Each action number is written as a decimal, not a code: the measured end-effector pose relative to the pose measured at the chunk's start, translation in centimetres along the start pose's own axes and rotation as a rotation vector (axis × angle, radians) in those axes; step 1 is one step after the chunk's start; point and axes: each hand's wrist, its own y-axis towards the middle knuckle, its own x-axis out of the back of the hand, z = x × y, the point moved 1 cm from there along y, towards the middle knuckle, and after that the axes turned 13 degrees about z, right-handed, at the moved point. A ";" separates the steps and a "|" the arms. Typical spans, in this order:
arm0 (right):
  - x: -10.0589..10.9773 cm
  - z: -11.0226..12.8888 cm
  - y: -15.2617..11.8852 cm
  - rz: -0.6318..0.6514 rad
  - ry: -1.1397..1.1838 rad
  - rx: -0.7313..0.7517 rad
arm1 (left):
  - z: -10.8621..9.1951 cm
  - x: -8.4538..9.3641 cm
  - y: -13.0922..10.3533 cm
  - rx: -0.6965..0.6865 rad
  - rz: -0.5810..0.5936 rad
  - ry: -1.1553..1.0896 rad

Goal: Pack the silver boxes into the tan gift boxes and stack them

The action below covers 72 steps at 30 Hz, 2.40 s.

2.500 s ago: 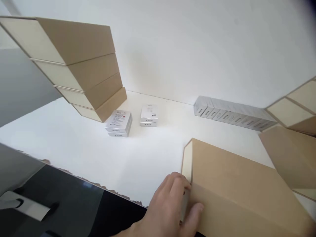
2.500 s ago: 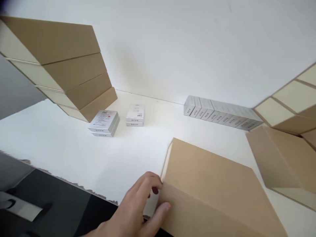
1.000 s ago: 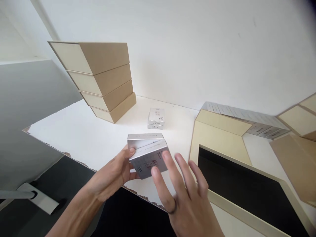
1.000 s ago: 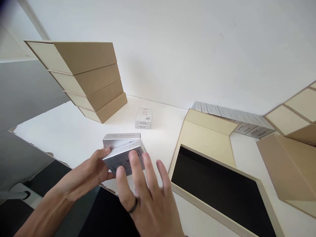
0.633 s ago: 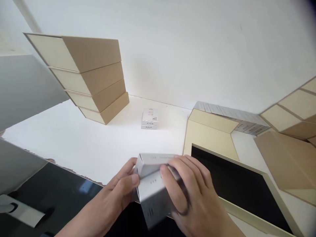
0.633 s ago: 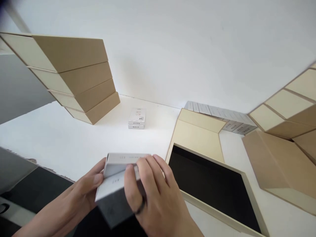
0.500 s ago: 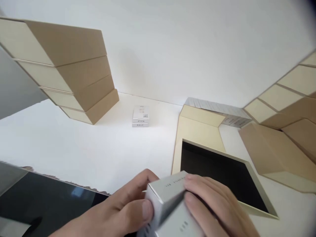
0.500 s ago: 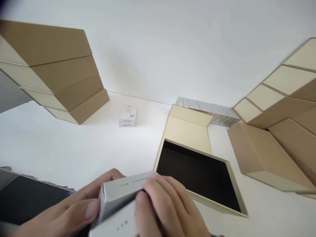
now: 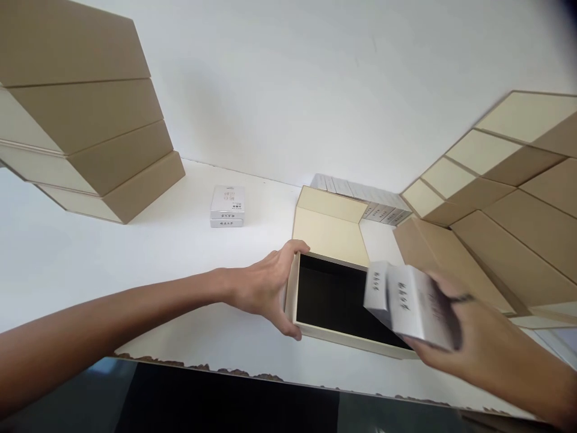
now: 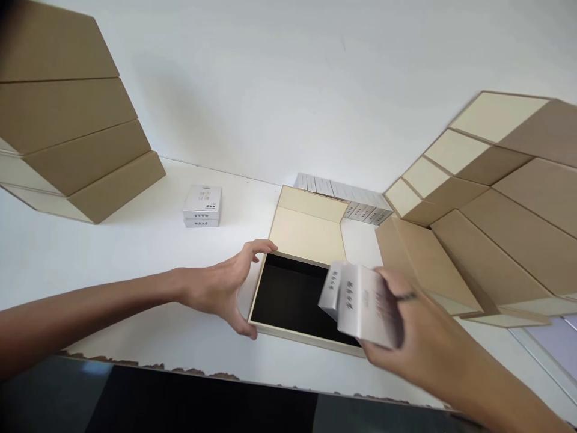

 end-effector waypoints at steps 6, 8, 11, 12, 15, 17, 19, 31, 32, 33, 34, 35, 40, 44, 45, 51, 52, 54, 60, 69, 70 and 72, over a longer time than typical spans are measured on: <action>-3.0 7.8 6.3 0.537 -0.222 0.408 | -0.1 -1.8 -3.1 0.002 -0.141 0.006; -3.8 10.5 6.7 0.599 -0.208 0.473 | 0.1 -1.9 -4.4 0.012 -0.178 -0.002; -3.8 11.2 6.3 0.686 -0.151 0.419 | 0.5 -1.7 -6.1 0.029 -0.195 0.010; -3.5 10.5 6.1 0.714 -0.144 0.352 | 0.6 -1.5 -6.5 0.029 -0.192 0.022; -1.9 7.2 5.3 0.737 -0.207 0.102 | 1.0 -1.3 -7.2 0.008 -0.184 0.048; -0.9 5.6 4.8 0.731 -0.254 -0.007 | 1.2 -1.3 -7.2 -0.007 -0.180 0.050; -0.8 5.6 4.5 0.773 -0.258 -0.050 | 1.3 -1.4 -7.1 -0.017 -0.184 0.045; -5.7 11.5 4.7 0.951 -0.112 0.114 | 1.4 -1.7 -7.1 -0.032 -0.194 0.060; -5.8 11.5 4.8 0.978 -0.102 0.110 | 1.4 -1.7 -7.1 -0.034 -0.196 0.053; -5.9 11.6 4.9 1.002 -0.095 0.116 | 1.4 -1.8 -7.1 -0.031 -0.196 0.042; -6.1 11.8 5.0 1.015 -0.092 0.134 | 1.5 -1.8 -7.1 -0.025 -0.197 0.030; -6.3 12.0 5.1 1.016 -0.094 0.158 | 1.5 -1.8 -7.1 -0.018 -0.198 0.022; -7.1 12.4 5.0 0.972 -0.087 0.241 | 1.6 -1.7 -7.0 -0.046 -0.218 0.041; -7.3 12.1 5.0 0.966 -0.055 0.238 | 1.3 -1.7 -7.1 -0.035 -0.228 0.020; -7.3 12.1 5.0 0.965 -0.053 0.236 | 1.2 -1.7 -7.1 -0.027 -0.230 0.005; -6.7 13.3 4.9 1.041 0.013 0.100 | 0.9 -1.8 -7.4 -0.058 -0.215 -0.096; -6.6 13.5 4.9 1.053 0.007 0.076 | 0.9 -1.7 -7.6 -0.075 -0.196 -0.107; -6.7 13.6 4.9 1.048 -0.027 0.055 | 0.8 -1.5 -7.9 -0.118 -0.152 -0.124; -8.1 12.0 4.5 0.899 -0.040 0.136 | 1.2 3.1 -7.5 0.242 -0.719 0.055; -8.7 10.3 2.7 0.711 -0.099 0.229 | 4.8 10.9 -1.8 0.761 -0.709 0.338; -8.7 9.7 2.2 0.665 -0.095 0.259 | 4.8 11.1 -1.7 0.778 -0.682 0.339; -8.7 8.6 1.3 0.535 -0.065 0.330 | 4.3 11.4 -2.1 0.783 -0.627 0.325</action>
